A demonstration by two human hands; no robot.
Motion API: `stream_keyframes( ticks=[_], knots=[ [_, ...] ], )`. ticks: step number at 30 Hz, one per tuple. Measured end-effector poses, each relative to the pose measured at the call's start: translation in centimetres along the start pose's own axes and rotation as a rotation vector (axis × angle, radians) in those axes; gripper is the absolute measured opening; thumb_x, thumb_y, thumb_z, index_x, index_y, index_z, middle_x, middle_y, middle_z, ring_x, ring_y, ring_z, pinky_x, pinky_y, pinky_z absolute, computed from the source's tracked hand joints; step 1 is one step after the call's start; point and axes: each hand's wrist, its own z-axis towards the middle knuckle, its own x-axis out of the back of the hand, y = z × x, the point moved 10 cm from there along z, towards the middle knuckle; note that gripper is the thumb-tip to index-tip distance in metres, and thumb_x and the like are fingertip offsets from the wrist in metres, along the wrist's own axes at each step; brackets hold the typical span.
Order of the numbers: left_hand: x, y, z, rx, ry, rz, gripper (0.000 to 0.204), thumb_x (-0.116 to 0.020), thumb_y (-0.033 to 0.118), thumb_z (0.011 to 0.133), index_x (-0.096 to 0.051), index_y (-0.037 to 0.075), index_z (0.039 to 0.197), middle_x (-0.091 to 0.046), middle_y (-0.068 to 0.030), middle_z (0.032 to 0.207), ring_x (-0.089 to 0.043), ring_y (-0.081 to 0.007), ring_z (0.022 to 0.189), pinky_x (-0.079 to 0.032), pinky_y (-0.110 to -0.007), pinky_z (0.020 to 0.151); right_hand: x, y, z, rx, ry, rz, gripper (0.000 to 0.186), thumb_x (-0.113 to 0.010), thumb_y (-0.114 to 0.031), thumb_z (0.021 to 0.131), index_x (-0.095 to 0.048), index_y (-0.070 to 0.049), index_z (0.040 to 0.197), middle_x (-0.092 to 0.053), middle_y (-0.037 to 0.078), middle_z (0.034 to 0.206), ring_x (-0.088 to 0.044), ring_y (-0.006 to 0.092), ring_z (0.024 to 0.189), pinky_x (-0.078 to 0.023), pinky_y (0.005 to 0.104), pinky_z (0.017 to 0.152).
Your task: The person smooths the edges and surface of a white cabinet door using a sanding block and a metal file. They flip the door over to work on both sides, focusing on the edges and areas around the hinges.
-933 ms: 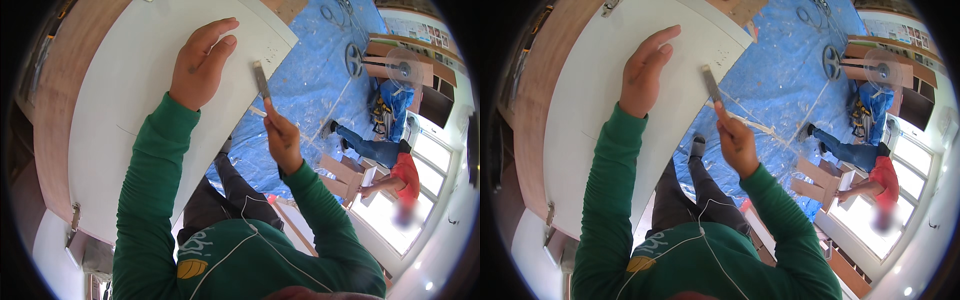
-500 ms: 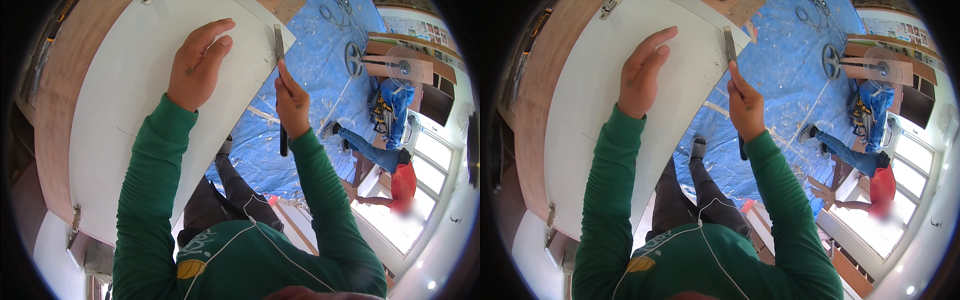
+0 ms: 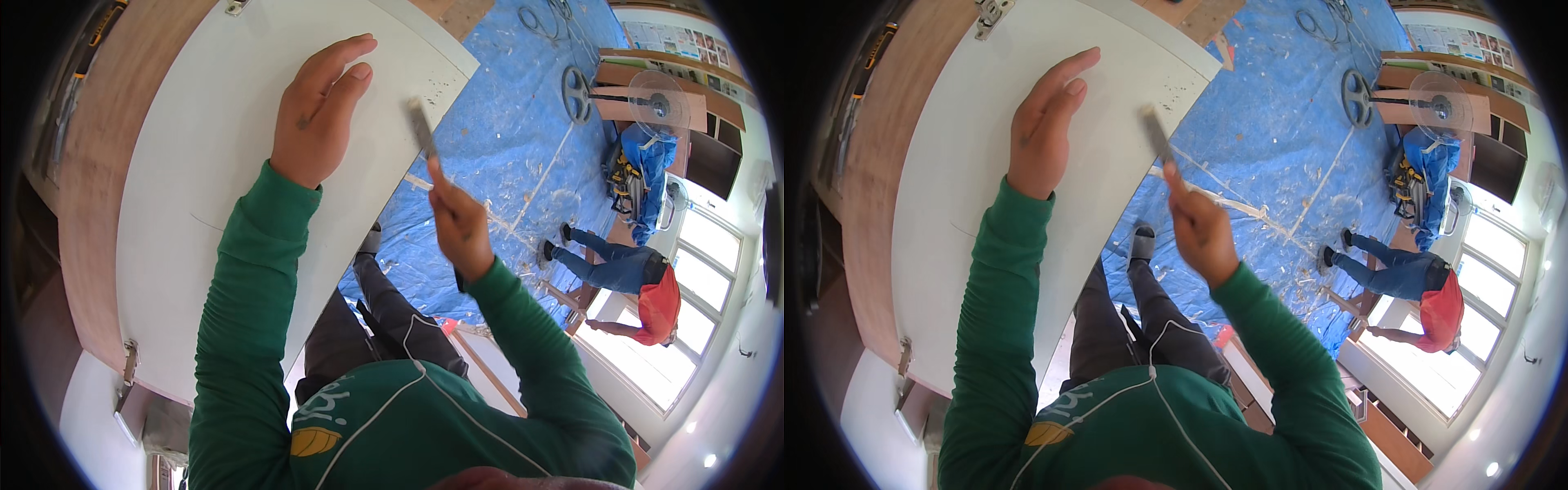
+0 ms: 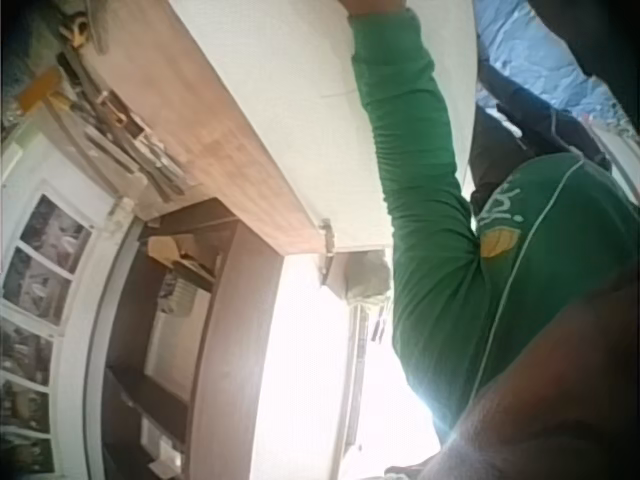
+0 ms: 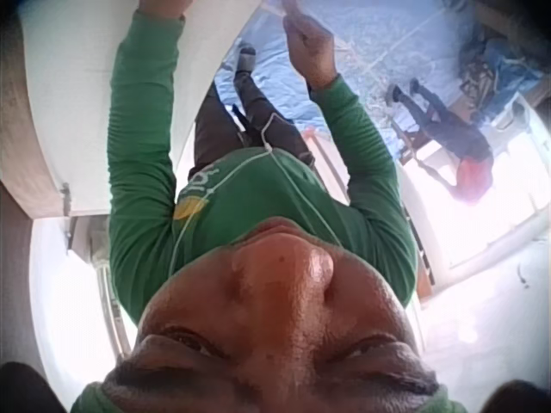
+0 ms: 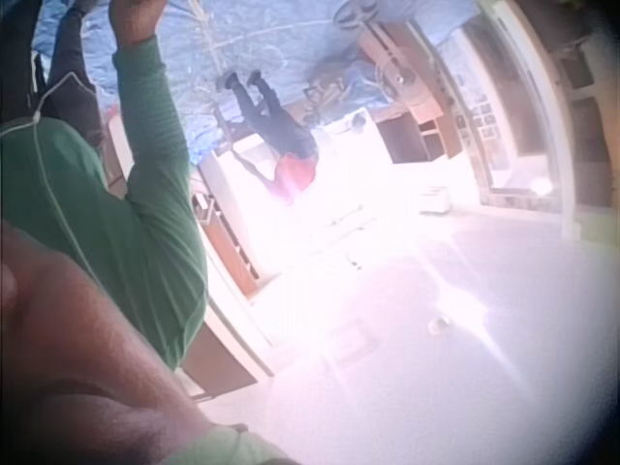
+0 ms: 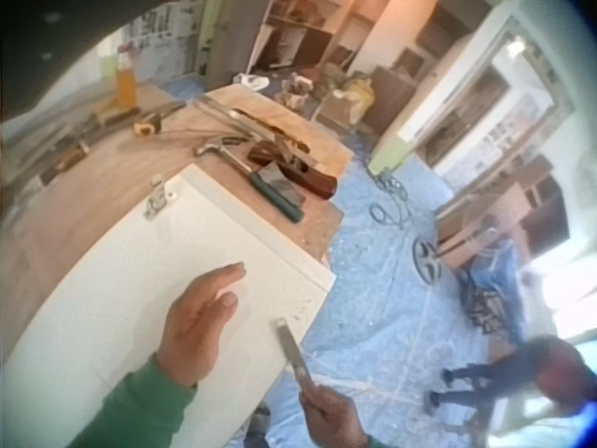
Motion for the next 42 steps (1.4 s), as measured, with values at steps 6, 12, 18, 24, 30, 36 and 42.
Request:
stream_keyframes(
  ticks=[6,12,18,24,30,36,42],
  knots=[
    [-0.6,0.6,0.4,-0.047,-0.014,0.038,0.035,-0.056,0.017,0.106,-0.066,0.002,0.136,-0.068,-0.0116,0.136,-0.063,-0.0175,0.117,-0.05,-0.03,0.102,3.7,2.2,6.1,-0.001,0.159,0.2,0.048,-0.056,0.005,0.102,-0.06,-0.006,0.149,-0.069,0.005,0.096,-0.056,0.008,0.086,-0.049,0.0247,0.082],
    [-0.6,0.3,0.1,0.012,-0.015,0.031,0.036,-0.054,0.019,0.107,-0.065,0.001,0.138,-0.067,-0.0119,0.139,-0.061,-0.0189,0.125,-0.047,-0.031,0.107,1.1,0.2,0.6,0.109,0.012,0.043,0.053,-0.06,0.005,0.097,-0.063,-0.012,0.147,-0.06,0.011,0.075,-0.056,0.0166,0.066,-0.051,0.028,0.073],
    [-0.7,0.5,0.3,0.035,-0.027,0.042,0.04,-0.051,0.02,0.108,-0.063,0.001,0.142,-0.064,-0.0111,0.144,-0.058,-0.0201,0.132,-0.044,-0.033,0.112,3.1,1.9,5.2,0.066,0.163,0.06,0.046,-0.06,0.001,0.099,-0.064,-0.008,0.144,-0.066,0.018,0.081,-0.064,0.0227,0.071,-0.053,0.0336,0.072],
    [-0.4,0.4,0.5,0.004,-0.023,0.09,0.046,-0.044,0.025,0.109,-0.061,0.001,0.144,-0.061,-0.0121,0.148,-0.051,-0.0232,0.141,-0.036,-0.036,0.12,-0.2,-0.5,-1.2,0.196,0.011,-0.113,0.052,-0.064,0.006,0.097,-0.063,-0.01,0.147,-0.054,0.014,0.071,-0.052,0.0196,0.064,-0.05,0.03,0.068],
    [-0.5,1.2,0.7,-0.064,0.0,0.193,0.048,-0.039,0.026,0.11,-0.058,-0.001,0.146,-0.057,-0.0154,0.152,-0.049,-0.0277,0.144,-0.033,-0.041,0.123,1.9,0.8,3.7,0.196,0.11,0.01,0.064,-0.06,-0.001,0.095,-0.055,-0.022,0.155,-0.061,0.015,0.078,-0.061,0.0318,0.067,-0.053,0.0428,0.063],
    [-0.1,1.8,-1.2,-0.211,-0.088,0.653,0.056,-0.042,0.034,0.111,-0.048,-0.001,0.154,-0.046,-0.02,0.161,-0.039,-0.0366,0.151,-0.028,-0.05,0.126,-0.4,-1.0,-7.8,0.089,-0.071,0.236,0.057,-0.063,0.002,0.099,-0.056,-0.013,0.153,-0.061,0.009,0.082,-0.057,0.0203,0.069,-0.05,0.0362,0.066],
    [-6.6,1.1,-4.2,-0.36,-0.316,1.357,0.079,-0.057,0.055,0.102,-0.04,0.003,0.16,-0.033,-0.021,0.169,-0.027,-0.0391,0.158,-0.017,-0.064,0.125,4.4,8.4,-12.3,-0.377,0.179,0.556,0.048,-0.059,-0.003,0.106,-0.055,-0.008,0.154,-0.066,-0.001,0.115,-0.05,0.0058,0.088,-0.046,0.0232,0.081]
  ],
)
